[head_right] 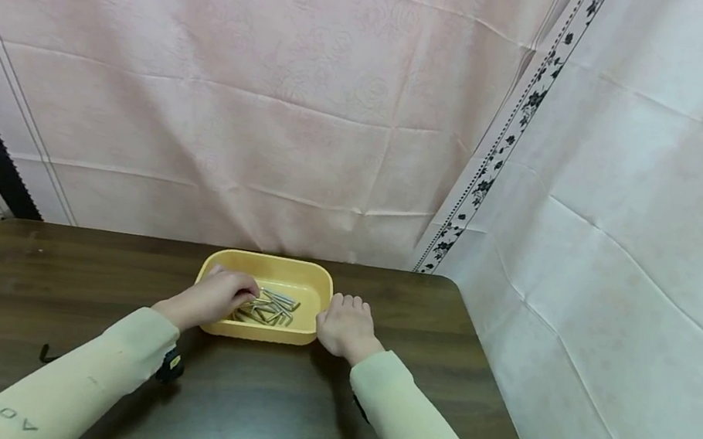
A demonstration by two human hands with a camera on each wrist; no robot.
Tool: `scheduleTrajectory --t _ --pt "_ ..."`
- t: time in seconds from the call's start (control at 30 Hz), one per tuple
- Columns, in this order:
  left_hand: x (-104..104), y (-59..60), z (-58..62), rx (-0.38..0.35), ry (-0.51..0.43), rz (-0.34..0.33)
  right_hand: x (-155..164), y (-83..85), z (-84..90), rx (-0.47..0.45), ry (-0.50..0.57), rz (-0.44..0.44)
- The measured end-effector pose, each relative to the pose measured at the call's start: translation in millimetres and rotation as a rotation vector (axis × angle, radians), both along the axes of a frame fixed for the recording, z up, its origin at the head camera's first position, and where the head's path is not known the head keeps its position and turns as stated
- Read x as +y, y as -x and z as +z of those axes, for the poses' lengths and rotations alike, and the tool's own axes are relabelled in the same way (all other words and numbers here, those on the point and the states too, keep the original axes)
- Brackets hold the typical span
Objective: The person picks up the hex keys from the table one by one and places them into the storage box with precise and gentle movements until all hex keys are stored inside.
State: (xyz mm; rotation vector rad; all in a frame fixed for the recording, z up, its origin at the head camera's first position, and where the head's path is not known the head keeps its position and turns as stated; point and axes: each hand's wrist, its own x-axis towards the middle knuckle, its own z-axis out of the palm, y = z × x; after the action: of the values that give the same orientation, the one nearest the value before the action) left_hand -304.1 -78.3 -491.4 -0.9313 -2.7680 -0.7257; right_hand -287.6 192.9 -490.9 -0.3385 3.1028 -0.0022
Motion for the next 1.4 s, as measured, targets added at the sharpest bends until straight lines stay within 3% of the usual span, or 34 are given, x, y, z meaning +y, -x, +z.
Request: scheduleTrajectory --t 0.4,0.67,0.93,1.13,1.27,1.4 --pt "-2 -5.4 6.2 -0.059 -0.036 0.043 -1 -1.3 1.1 0.004 0.015 -0.001" --pt "-15 -20.3 15.5 -0.078 -0.069 0.021 0 -0.6 -0.9 0.011 0.019 -0.003" --pt "-45 -47.7 26.0 -0.05 -0.049 0.039 -2 -0.7 -1.5 0.008 0.02 0.0" --pt "-73 -63.4 29.1 -0.036 -0.086 0.025 -1 -0.5 -1.0 0.007 0.03 0.007" --pt "-98 -68.9 24.9 -0.135 -0.197 0.027 -1 -1.0 -0.5 0.005 0.036 0.01" --pt "-125 -73.7 19.1 -0.233 -0.274 0.074 -1 -1.2 -0.4 0.007 0.031 0.008"
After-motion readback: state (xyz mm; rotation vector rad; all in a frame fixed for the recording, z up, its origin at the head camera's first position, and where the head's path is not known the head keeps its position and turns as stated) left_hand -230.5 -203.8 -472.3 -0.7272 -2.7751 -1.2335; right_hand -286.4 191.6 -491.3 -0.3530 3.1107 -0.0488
